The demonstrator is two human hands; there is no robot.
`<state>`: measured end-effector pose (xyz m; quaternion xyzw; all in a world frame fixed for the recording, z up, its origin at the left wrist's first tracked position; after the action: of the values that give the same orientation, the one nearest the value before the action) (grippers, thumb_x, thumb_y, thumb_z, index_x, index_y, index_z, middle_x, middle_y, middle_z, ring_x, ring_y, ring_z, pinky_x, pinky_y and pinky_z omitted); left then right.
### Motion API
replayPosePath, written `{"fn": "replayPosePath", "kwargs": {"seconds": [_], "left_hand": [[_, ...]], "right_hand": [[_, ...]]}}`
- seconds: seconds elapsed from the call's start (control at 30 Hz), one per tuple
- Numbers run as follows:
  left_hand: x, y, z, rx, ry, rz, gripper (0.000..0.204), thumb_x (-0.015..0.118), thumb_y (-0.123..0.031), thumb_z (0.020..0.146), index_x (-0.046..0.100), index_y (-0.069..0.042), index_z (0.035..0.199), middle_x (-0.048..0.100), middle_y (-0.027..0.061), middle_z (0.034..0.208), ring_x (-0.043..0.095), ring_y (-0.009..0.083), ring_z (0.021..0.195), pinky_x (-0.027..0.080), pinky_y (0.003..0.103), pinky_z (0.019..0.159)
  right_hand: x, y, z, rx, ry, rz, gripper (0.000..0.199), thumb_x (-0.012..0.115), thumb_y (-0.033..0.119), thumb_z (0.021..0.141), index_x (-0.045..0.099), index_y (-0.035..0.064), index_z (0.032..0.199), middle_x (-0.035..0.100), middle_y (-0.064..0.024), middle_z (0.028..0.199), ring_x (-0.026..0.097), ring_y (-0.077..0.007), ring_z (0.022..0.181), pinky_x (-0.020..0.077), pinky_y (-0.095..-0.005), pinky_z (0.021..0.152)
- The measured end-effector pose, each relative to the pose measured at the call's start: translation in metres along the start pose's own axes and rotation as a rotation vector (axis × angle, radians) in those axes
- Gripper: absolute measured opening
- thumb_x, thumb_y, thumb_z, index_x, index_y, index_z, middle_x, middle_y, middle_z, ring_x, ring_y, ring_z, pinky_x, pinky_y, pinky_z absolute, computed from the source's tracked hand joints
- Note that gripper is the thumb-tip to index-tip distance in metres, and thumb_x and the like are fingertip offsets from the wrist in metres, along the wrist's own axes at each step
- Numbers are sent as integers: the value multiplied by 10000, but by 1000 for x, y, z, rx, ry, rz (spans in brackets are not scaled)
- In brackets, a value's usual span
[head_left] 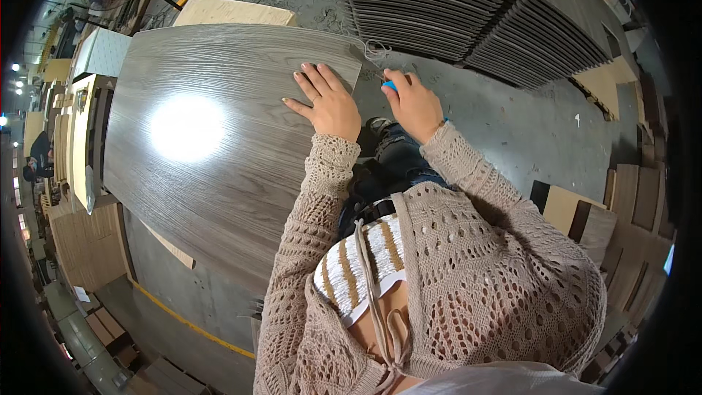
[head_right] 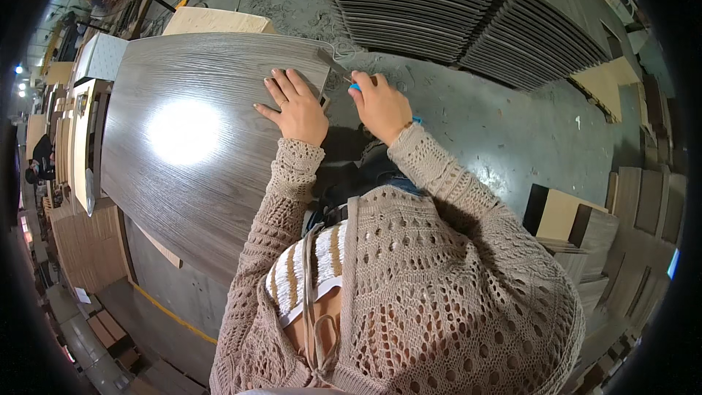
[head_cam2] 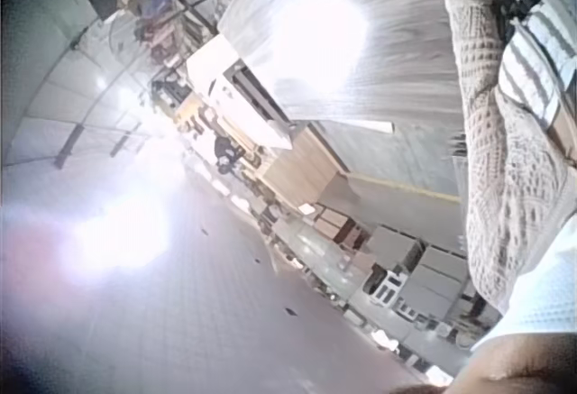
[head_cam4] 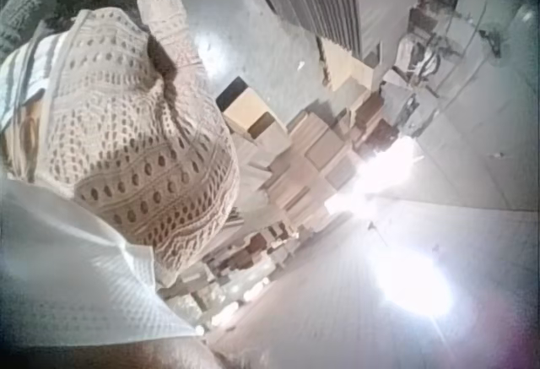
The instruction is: The person picks up wooden panels from a stack, trims their edges using a utility knife, and places the panels onto another stack.
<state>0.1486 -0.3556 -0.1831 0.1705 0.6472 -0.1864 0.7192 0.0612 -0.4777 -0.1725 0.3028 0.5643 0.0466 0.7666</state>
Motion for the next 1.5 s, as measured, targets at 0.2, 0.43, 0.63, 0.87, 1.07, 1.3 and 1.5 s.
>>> {"fn": "replayPosePath", "kwargs": {"seconds": [0.2, 0.43, 0.63, 0.87, 1.07, 1.3, 1.5], "left_hand": [[4, -1, -1, -2, -15, 58, 729, 585, -226, 811, 225, 59, 1378, 187, 252, 1450, 165, 411, 1355, 167, 713, 958], [8, -2, 0, 6, -32, 78, 784, 624, -292, 802, 223, 50, 1382, 176, 247, 1455, 161, 407, 1356, 168, 714, 958], [6, -2, 2, 9, 4, 42, 776, 620, -259, 797, 217, 55, 1380, 170, 247, 1457, 155, 413, 1357, 144, 718, 965], [1, 2, 1, 0, -2, 6, 738, 588, -191, 793, 217, 64, 1378, 175, 244, 1458, 143, 414, 1360, 125, 715, 971], [1, 2, -6, -7, 0, -54, 684, 520, -141, 797, 218, 110, 1357, 169, 275, 1448, 130, 421, 1362, 110, 718, 967], [-5, 0, -10, -4, -45, 2, 606, 454, -90, 805, 251, 146, 1325, 190, 331, 1416, 172, 459, 1337, 148, 676, 995], [-16, 5, -27, -12, -67, -35, 595, 468, -67, 788, 286, 143, 1314, 222, 333, 1404, 214, 460, 1325, 184, 608, 1033]], "right_hand": [[-2, -11, 9, -28, 25, -126, 255, 492, 310, 903, 544, 159, 1102, 594, -128, 820, 615, -349, 652, 510, -435, 555], [7, -7, 41, -22, 17, -142, 235, 511, 301, 892, 557, 159, 1073, 610, -130, 812, 617, -367, 666, 508, -457, 575], [5, -38, 68, -187, 59, -2, 253, 535, 319, 881, 580, 147, 1061, 634, -100, 912, 625, -315, 799, 509, -421, 679], [-14, -62, 40, -329, 151, 92, 277, 573, 305, 867, 593, 159, 1102, 634, -72, 942, 623, -278, 836, 511, -376, 709], [-25, -76, 60, -372, 176, 17, 281, 568, 332, 868, 616, 160, 1085, 631, -54, 892, 624, -253, 785, 507, -356, 661], [-31, -68, 108, -538, 269, -117, 283, 579, 320, 855, 631, 160, 1084, 615, -42, 839, 611, -240, 738, 495, -338, 624], [-4, -35, 141, -644, 346, -90, 280, 569, 334, 860, 631, 168, 1077, 611, -42, 811, 608, -254, 740, 497, -359, 623]]}}
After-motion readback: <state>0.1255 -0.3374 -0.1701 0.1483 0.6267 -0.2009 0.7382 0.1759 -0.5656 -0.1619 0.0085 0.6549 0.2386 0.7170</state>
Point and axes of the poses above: each hand's wrist, its own z-axis towards the middle knuckle, its own x-axis out of the palm, y = z × x, the point moved 1 cm from there along z, towards the middle knuckle
